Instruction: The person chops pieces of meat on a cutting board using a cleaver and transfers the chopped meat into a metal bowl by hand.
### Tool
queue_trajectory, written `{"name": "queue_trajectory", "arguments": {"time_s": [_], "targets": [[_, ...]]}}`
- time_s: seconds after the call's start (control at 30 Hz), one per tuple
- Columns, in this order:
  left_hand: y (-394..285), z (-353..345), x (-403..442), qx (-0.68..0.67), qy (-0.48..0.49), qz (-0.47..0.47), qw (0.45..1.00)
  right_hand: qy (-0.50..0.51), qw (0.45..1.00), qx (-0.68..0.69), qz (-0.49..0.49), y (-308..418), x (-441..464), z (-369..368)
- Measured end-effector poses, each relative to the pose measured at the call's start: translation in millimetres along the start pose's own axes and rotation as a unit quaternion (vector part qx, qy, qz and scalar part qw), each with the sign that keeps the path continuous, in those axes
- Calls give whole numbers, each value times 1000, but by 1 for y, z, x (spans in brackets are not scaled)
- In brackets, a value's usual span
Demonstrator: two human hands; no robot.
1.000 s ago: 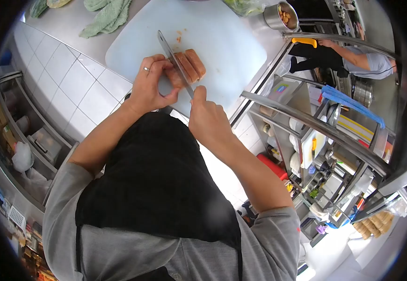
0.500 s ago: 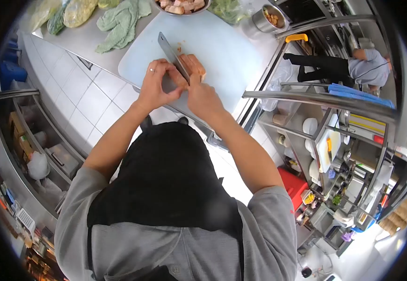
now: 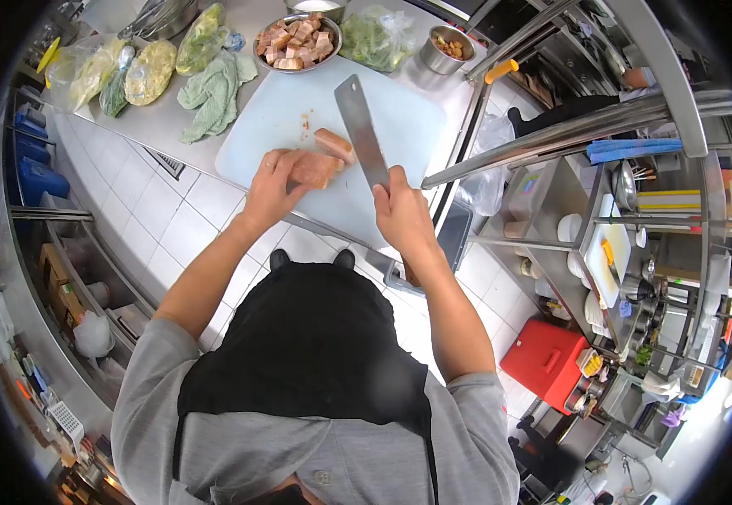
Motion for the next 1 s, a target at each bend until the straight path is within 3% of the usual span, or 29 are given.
{"name": "queue_trajectory", "arguments": {"time_s": [0.1,0.2,0.3,0.4,0.5,0.53,0.57,0.6,0.73,0.8,0.87,1.0], "targets": [[1,-6,-4,32,4,-14,999,1,999,-15,38,1,-1,-5],[-6,6,4,-18,43,-17,999,10,998,-26,55,12,-2,-3],[4,29,8,-121,68,95,986,21,997,-21,69,19,-3,-4],[61,44,-18,-283,-20,239,929,58,996,-2,74,30,-6,-17],[93,67,-36,-346,-91,427,830,118,991,35,57,36,-5,-48],[96,72,-35,-317,-128,432,834,138,988,59,43,26,3,-67],[97,71,-29,-306,-115,422,846,159,983,82,29,17,12,-82],[93,69,-20,-294,-102,415,855,74,991,10,114,21,16,-76],[63,24,3,-211,41,398,892,90,996,-7,-27,-6,37,-55],[42,29,21,-30,39,269,962,80,996,-36,-25,-5,37,-38],[11,39,27,136,10,136,981,63,995,-75,-4,3,27,-29],[7,30,21,73,32,112,990,65,994,-85,29,17,5,-53]]}}
Point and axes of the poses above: each hand's wrist, its own x-axis towards the middle knuckle, its own z-axis out of the back of the hand, y = z × x, the point moved 7 cm from there along x, towards the middle knuckle, and after that the axes turned 8 degrees about -z, right-handed, at the moved point
